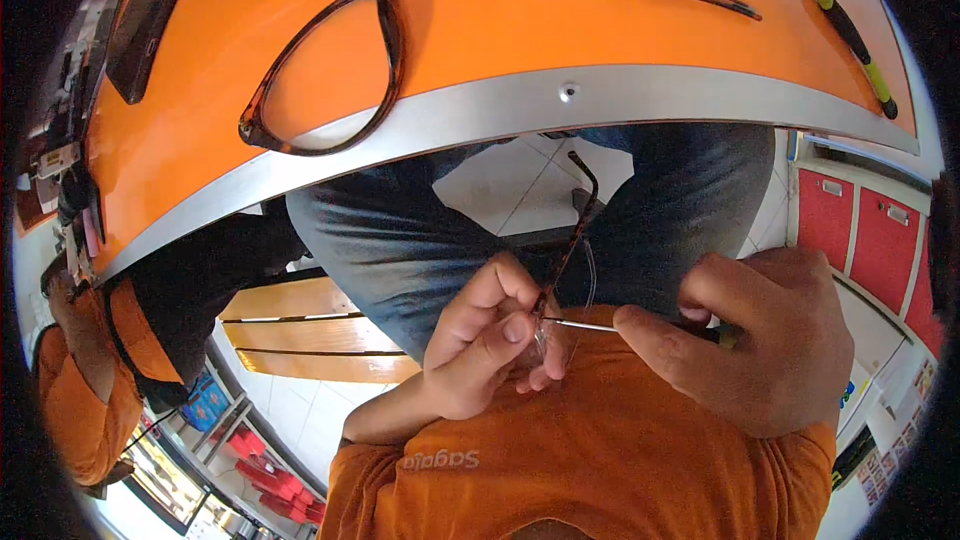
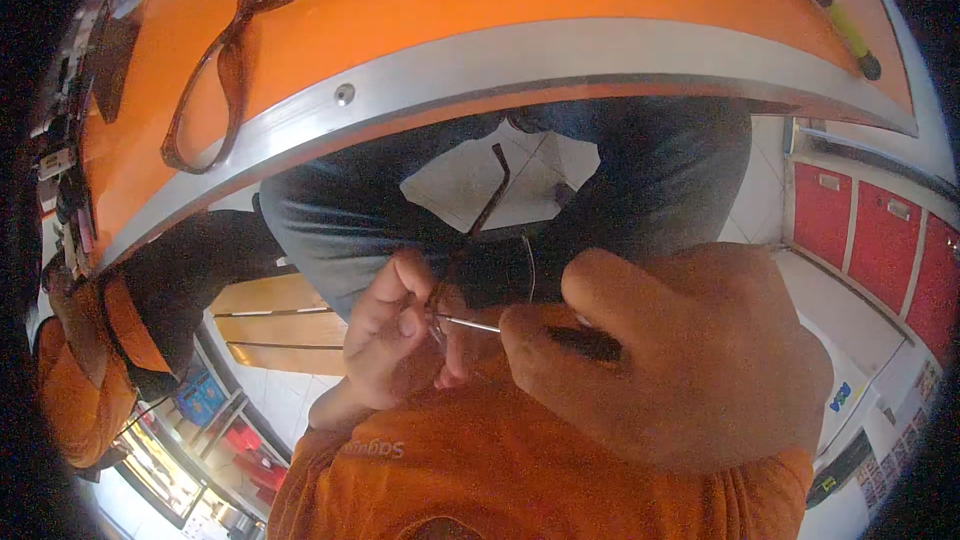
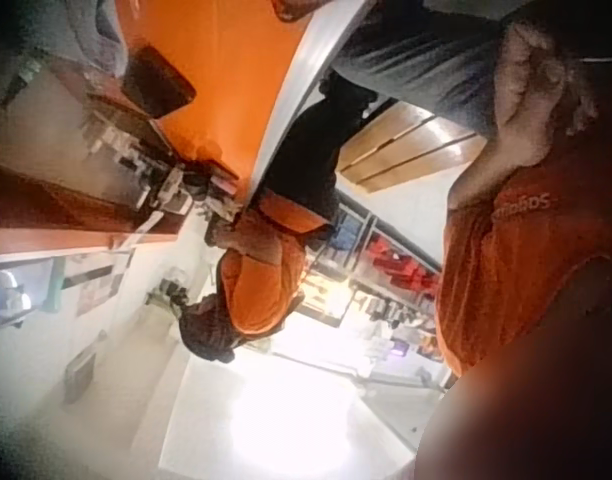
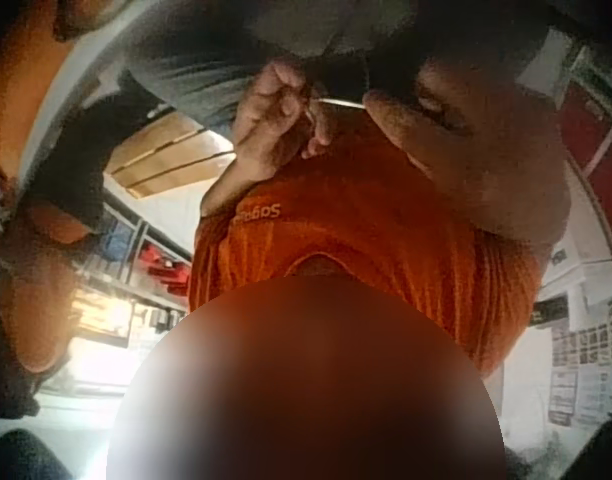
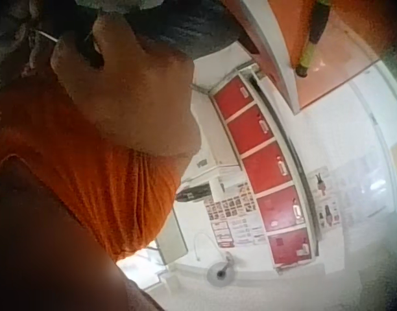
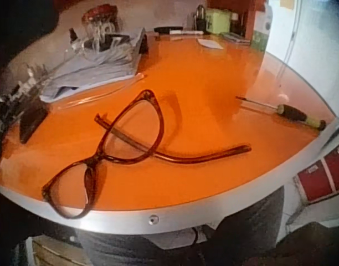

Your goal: The person uses a small screwdriver to tighten a screw on the hinge of a pair of eyeglasses while sitting at an orange counter.

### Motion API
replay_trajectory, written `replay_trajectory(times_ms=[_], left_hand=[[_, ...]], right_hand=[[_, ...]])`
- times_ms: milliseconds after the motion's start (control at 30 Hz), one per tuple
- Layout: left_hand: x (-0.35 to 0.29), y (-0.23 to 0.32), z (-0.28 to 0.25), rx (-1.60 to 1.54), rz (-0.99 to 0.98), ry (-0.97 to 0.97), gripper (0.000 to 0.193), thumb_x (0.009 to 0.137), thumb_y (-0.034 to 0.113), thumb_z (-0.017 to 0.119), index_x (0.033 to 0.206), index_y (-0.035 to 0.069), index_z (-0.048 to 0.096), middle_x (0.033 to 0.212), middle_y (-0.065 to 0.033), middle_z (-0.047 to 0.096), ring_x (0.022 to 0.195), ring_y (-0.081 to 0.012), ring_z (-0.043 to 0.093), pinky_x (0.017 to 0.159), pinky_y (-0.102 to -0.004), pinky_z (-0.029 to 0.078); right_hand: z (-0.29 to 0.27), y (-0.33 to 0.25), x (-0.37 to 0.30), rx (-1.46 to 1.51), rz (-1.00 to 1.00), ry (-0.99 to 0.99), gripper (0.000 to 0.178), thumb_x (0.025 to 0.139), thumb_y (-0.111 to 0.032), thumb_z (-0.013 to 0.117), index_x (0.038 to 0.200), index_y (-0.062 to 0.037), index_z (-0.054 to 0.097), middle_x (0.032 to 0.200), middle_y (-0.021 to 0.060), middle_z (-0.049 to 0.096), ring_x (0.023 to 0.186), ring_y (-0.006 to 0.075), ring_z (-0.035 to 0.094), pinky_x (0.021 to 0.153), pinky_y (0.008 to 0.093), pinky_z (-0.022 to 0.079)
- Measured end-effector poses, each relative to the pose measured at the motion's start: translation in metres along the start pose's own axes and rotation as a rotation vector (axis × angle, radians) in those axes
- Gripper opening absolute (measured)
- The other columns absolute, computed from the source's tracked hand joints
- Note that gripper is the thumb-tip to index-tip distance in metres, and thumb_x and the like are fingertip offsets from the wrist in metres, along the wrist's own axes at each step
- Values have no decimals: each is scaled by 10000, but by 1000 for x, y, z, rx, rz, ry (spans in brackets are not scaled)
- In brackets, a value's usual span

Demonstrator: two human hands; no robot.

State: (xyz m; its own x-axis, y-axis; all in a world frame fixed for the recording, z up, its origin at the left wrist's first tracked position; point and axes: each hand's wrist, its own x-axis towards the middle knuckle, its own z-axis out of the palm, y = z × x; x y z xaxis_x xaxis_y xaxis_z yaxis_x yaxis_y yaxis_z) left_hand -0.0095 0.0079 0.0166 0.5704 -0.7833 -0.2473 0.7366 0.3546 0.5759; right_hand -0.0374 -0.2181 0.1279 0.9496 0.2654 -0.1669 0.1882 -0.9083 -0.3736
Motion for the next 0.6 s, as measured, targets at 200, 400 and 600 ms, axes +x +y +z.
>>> replay_trajectory(times_ms=[200, 400, 600], left_hand=[[3, -3, -3, -15, 3, -23, 171, 1020, 247, 436, 1033, 105, 341, 801, -142, 603, 560, -124, 500, 450, -227, 357], [-4, -2, -3, 1, -3, -13, 178, 1016, 250, 438, 1040, 103, 341, 812, -141, 595, 561, -126, 498, 453, -225, 354], [-2, 2, 1, 16, 16, 36, 214, 1003, 265, 465, 1049, 80, 369, 790, -149, 590, 554, -132, 496, 444, -230, 345]], right_hand=[[4, 4, 2, -37, -102, -15, 261, 595, -205, 792, 843, -244, 724, 629, -69, 521, 507, 160, 499, 497, 323, 372], [10, 9, 3, 101, -209, -78, 143, 793, -162, 630, 934, -138, 632, 591, 9, 473, 418, 172, 541, 335, 358, 440], [8, 5, 4, 292, -85, -120, 183, 773, -168, 669, 954, -146, 651, 569, 16, 506, 476, 194, 574, 429, 372, 450]])
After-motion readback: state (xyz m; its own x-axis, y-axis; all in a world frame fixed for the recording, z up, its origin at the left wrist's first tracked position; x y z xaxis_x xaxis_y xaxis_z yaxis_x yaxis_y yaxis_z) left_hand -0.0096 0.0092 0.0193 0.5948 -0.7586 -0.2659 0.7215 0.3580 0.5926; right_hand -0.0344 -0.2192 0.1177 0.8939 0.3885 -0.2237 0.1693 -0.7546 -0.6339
